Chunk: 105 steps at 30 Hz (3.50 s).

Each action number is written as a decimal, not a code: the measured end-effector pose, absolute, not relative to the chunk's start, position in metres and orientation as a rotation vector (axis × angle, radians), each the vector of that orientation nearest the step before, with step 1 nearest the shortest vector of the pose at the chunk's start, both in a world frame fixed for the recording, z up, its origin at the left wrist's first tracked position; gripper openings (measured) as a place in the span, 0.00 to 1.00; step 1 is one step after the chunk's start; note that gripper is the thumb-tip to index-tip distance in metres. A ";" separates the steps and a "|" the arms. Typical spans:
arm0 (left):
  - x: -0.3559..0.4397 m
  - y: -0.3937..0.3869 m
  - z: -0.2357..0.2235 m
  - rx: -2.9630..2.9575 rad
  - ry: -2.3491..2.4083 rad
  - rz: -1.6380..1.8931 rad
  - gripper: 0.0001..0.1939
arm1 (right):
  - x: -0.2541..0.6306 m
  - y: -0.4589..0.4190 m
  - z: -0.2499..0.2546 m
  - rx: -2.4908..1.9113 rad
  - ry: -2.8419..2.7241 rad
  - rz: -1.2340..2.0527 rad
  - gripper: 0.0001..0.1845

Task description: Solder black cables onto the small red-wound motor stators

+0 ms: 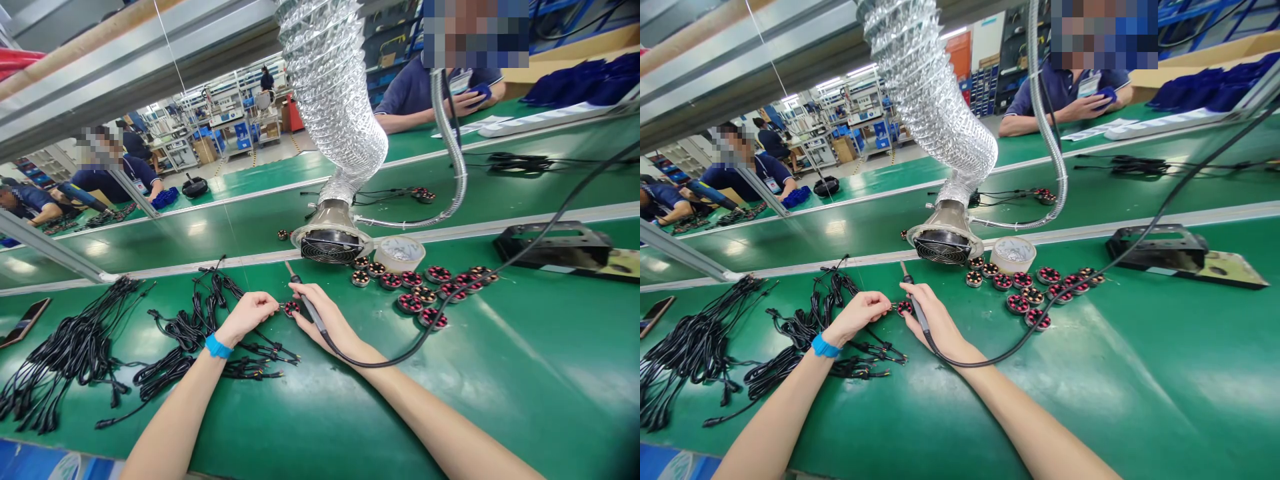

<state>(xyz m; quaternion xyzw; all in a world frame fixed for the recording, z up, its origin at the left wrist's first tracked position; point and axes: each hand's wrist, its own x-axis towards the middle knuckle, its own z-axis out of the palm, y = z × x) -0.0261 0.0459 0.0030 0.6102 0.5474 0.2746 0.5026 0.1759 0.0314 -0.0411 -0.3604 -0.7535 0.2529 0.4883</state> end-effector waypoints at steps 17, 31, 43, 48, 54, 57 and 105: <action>-0.022 0.042 0.007 1.417 1.445 0.673 0.11 | 0.182 0.014 -0.017 -0.961 -1.619 0.543 0.12; -0.022 0.042 0.006 1.424 1.455 0.688 0.11 | 0.180 0.013 -0.017 -0.964 -1.611 0.651 0.13; -0.022 0.042 0.005 1.411 1.465 0.677 0.12 | 0.180 0.016 -0.021 -1.028 -1.520 0.597 0.13; -0.022 0.042 0.006 1.407 1.447 0.676 0.12 | 0.179 0.017 -0.019 -1.024 -1.587 0.538 0.11; -0.022 0.042 0.007 1.401 1.441 0.681 0.12 | 0.174 0.023 -0.032 -0.962 -1.793 0.512 0.18; -0.022 0.042 0.006 1.385 1.423 0.688 0.12 | 0.173 0.028 -0.042 -0.888 -1.905 0.577 0.31; -0.027 0.034 0.021 1.951 1.369 0.903 0.14 | 0.174 0.030 -0.048 -0.883 -1.831 0.538 0.28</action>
